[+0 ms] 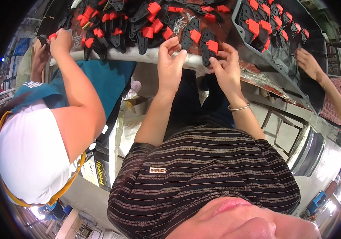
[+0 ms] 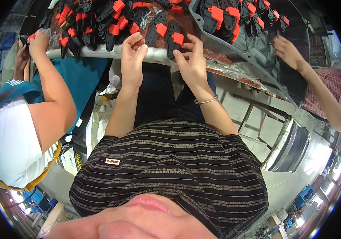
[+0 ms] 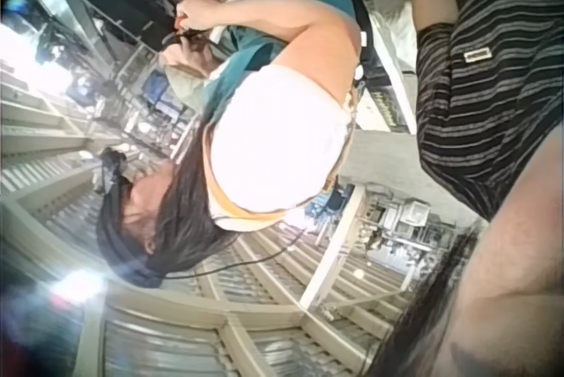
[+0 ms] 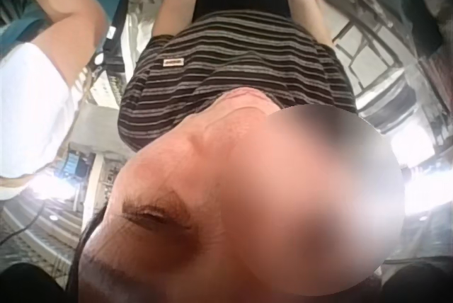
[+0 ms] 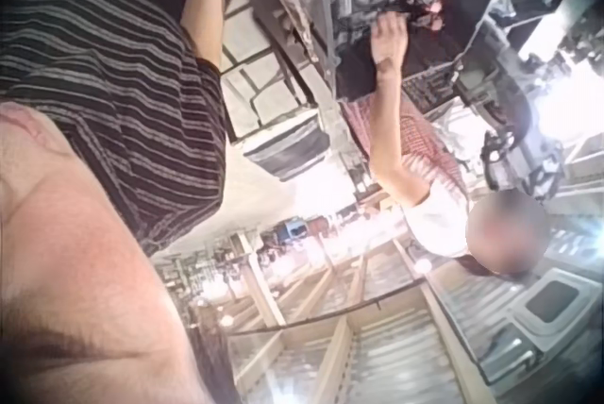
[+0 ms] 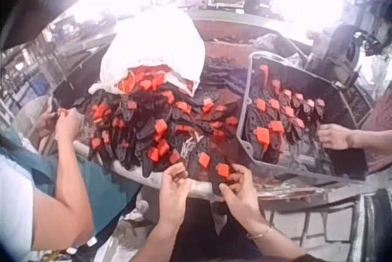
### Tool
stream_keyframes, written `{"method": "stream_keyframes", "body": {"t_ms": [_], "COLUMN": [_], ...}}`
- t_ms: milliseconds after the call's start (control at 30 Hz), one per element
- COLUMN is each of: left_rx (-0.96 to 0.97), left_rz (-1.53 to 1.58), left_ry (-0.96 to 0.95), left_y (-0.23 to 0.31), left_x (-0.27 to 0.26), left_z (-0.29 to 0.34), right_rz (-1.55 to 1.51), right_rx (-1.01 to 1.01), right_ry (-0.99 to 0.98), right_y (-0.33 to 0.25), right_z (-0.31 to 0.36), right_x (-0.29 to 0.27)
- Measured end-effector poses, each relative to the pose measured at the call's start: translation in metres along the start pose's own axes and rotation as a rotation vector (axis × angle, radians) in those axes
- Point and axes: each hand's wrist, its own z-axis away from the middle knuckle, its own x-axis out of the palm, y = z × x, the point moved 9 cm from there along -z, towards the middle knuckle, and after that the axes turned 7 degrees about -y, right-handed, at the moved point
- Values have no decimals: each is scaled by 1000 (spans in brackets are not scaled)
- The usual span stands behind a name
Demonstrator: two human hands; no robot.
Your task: The person repeatedly picks black plastic clips with red inserts from a tray, attaches the red insert to each clip by hand, and places the assembled units back into the tray. The process is continuous and repetitive throughout the clip.
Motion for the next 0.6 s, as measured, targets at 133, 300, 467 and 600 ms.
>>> {"method": "stream_keyframes", "body": {"t_ms": [133,300,467,600], "left_rx": [-15,-29,-24,-32], "left_rz": [-41,-1,-80,-168], "left_ry": [-18,-23,-40,-48], "left_y": [0,-12,-18,-22], "left_x": [-5,-11,-11,-15], "left_z": [-2,-3,-6,-9], "right_rz": [403,790,1052,1314], "right_rx": [-122,-467,-557,-471], "right_ry": [42,-1,53,-19], "right_y": [-34,-81,-100,-80], "right_z": [7,8,-53,-104], "right_x": [-4,23,46,59]}}
